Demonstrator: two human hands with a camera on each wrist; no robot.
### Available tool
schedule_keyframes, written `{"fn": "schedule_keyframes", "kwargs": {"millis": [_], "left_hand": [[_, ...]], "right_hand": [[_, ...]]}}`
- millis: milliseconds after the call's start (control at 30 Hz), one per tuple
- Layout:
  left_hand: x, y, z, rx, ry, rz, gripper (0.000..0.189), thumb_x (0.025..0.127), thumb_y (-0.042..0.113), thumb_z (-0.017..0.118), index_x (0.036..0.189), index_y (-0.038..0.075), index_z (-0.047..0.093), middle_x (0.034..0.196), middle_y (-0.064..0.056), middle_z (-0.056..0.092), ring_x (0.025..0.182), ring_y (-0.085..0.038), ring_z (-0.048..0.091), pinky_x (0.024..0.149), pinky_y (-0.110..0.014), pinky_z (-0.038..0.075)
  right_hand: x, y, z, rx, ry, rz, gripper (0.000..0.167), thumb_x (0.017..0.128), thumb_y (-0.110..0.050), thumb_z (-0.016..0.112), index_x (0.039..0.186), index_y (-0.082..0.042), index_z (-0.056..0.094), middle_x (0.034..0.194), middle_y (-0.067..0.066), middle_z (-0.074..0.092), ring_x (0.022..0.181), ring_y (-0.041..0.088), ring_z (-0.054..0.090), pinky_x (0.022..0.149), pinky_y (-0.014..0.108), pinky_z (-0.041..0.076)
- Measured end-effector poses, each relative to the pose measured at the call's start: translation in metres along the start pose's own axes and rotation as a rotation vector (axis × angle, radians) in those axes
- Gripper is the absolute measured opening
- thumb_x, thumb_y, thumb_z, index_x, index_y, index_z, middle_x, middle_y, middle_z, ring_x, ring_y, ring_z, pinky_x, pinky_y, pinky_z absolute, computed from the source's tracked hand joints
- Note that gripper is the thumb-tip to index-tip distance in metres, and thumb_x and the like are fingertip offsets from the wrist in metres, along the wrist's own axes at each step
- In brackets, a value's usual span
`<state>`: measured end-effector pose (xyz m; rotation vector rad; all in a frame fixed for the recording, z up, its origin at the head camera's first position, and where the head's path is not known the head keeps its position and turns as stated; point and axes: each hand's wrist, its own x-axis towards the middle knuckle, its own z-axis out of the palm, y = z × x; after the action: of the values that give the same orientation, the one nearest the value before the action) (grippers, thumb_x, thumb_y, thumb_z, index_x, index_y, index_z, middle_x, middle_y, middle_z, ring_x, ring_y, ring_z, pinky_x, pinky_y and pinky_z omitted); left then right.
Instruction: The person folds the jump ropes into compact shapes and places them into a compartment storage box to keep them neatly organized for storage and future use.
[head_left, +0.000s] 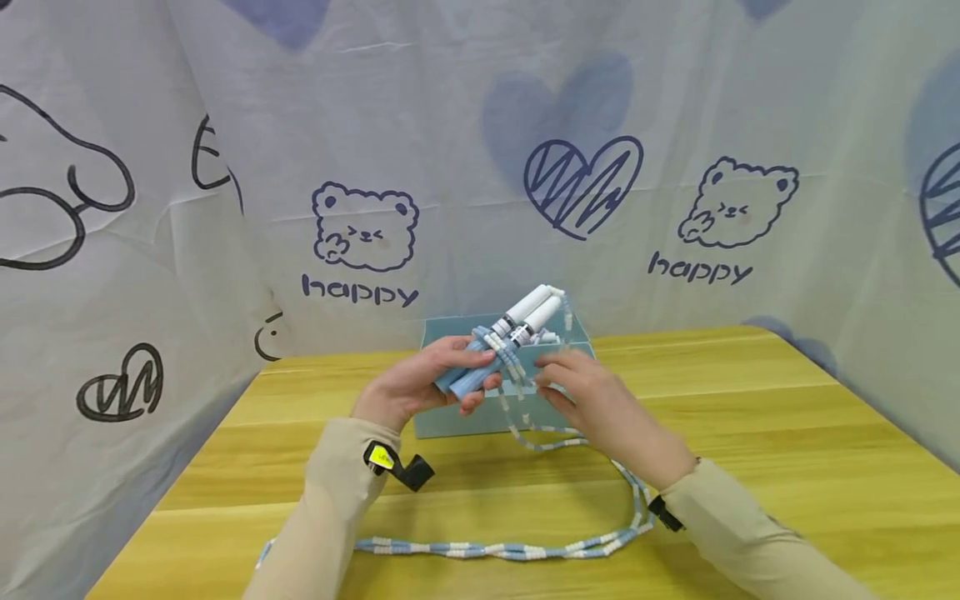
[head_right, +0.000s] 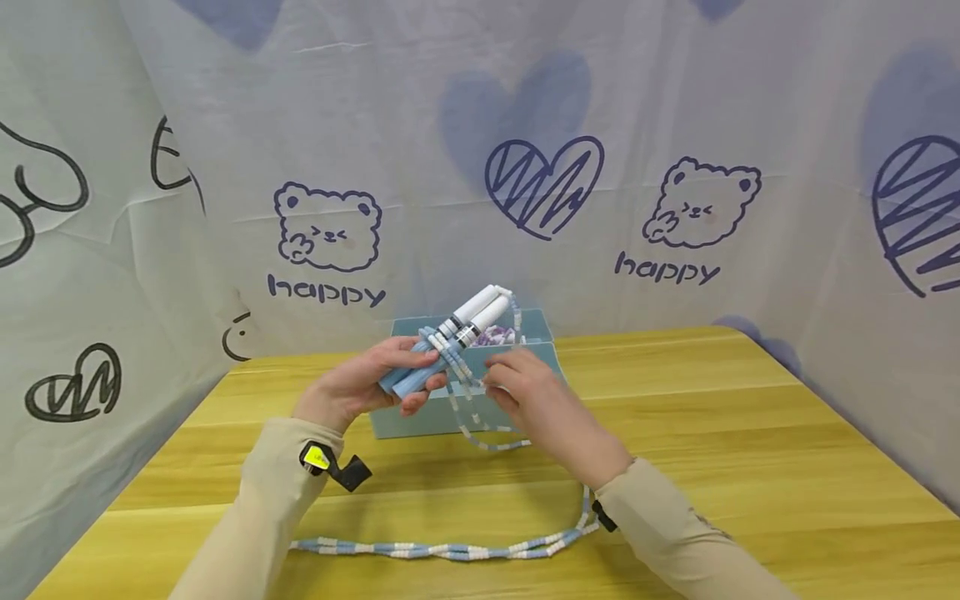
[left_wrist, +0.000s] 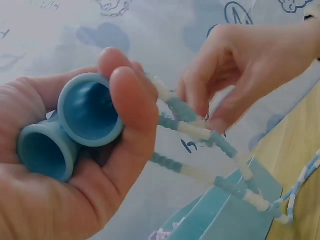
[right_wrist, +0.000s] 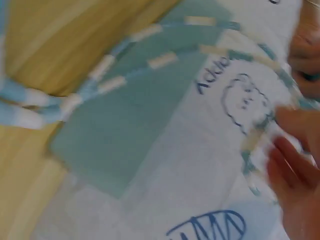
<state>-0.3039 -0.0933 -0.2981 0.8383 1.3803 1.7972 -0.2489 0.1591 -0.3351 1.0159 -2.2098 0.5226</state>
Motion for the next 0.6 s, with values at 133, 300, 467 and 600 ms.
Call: {"fn": "schedule_keyframes", "kwargs": {"millis": [133,300,467,600], "left_hand": [[0.002,0.001,0.008,-0.053,-0.012,0.039,0.024,0.107,0.012,0.038,0.127,-0.001,0.04,0.083,-0.011,0.056,0.052,-0.014,0.056,0.051,-0.025,0.049],[0.005,0.002,0.014,-0.05,-0.023,0.043,0.026,0.107,0.012,0.037,0.129,-0.001,0.039,0.083,-0.011,0.055,0.052,-0.015,0.054,0.052,-0.025,0.047],[0.007,0.001,0.02,0.057,0.043,-0.007,0.031,0.105,0.014,0.045,0.131,-0.002,0.042,0.086,-0.013,0.056,0.055,-0.017,0.056,0.055,-0.029,0.048],[0.002,0.003,0.021,0.301,0.147,-0.073,0.037,0.101,0.013,0.052,0.135,0.002,0.042,0.091,-0.017,0.058,0.058,-0.02,0.056,0.056,-0.032,0.05]], "right_hand": [[-0.006,0.003,0.008,0.024,0.088,0.115,0.019,0.091,-0.014,0.073,0.081,-0.012,0.057,0.075,-0.003,0.052,0.065,0.013,0.049,0.057,0.028,0.044],[-0.008,0.001,0.009,0.492,-0.201,0.333,0.03,0.103,-0.031,0.053,0.123,-0.011,0.064,0.115,0.004,0.067,0.102,0.02,0.064,0.083,0.039,0.053],[-0.006,0.001,0.01,0.992,-0.426,0.415,0.059,0.102,-0.018,0.056,0.154,-0.014,0.03,0.139,0.014,0.054,0.126,0.031,0.052,0.098,0.043,0.047],[-0.005,-0.001,0.007,1.002,-0.465,0.421,0.037,0.099,-0.015,0.06,0.134,-0.005,0.052,0.086,0.019,0.066,0.077,0.035,0.064,0.067,0.036,0.055]]}}
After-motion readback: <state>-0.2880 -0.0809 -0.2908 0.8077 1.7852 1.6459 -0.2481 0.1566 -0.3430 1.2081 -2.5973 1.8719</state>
